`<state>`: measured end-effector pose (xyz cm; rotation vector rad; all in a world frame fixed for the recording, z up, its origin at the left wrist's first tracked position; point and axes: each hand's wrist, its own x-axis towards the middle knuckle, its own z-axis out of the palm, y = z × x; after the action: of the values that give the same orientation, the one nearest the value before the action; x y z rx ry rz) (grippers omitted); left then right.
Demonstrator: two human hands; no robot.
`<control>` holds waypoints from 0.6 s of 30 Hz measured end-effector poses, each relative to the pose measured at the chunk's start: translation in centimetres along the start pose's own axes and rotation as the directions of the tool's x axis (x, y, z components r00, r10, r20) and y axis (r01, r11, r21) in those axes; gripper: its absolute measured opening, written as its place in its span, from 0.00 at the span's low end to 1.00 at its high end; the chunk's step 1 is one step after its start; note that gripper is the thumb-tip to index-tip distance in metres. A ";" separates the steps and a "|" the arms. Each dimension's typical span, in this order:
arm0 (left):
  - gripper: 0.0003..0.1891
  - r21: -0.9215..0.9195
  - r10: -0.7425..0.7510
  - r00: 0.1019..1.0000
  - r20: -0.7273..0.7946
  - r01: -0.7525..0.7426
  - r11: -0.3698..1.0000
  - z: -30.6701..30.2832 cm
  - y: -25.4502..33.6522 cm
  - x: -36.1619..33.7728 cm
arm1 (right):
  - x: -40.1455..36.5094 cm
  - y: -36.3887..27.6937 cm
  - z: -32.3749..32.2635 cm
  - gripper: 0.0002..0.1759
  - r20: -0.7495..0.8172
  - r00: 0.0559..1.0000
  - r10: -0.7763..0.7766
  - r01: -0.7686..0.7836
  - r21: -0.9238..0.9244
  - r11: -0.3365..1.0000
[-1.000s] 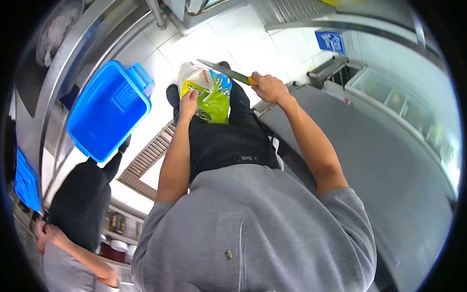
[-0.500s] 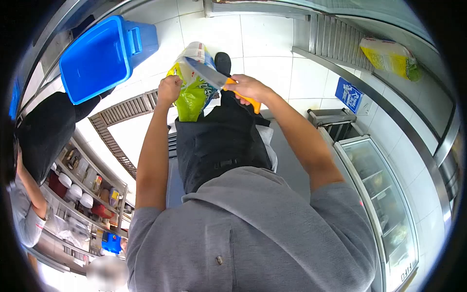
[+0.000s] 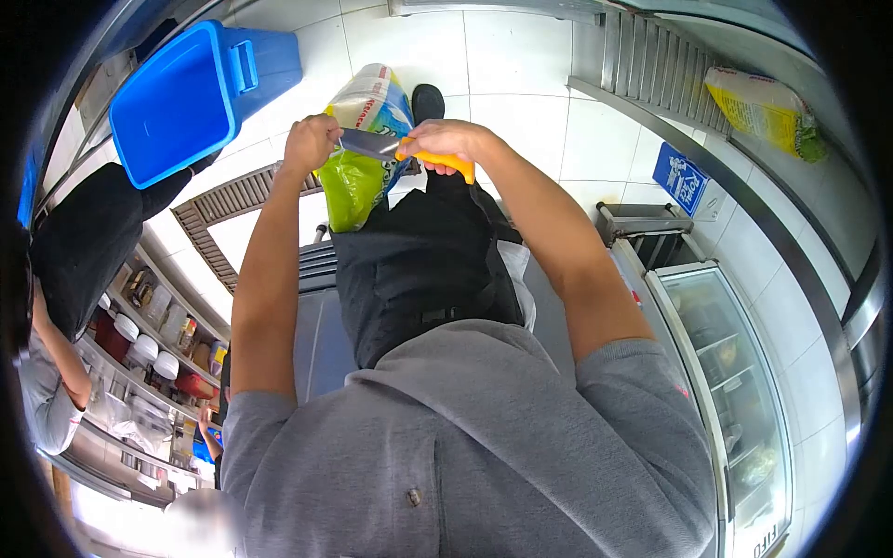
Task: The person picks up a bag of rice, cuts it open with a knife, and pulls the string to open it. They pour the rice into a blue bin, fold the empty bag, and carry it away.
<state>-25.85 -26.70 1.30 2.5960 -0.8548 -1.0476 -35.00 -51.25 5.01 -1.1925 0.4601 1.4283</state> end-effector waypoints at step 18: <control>0.05 0.064 0.124 0.978 -0.165 -0.115 0.991 -3.7 1.4 2.6 | -4.3 0.7 -0.5 0.18 0.078 0.996 -0.032 0.047 -0.202 0.978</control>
<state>-22.43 -29.42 3.10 2.5946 -0.9950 -0.7696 -36.18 -53.97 8.24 -1.2992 0.2409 1.5069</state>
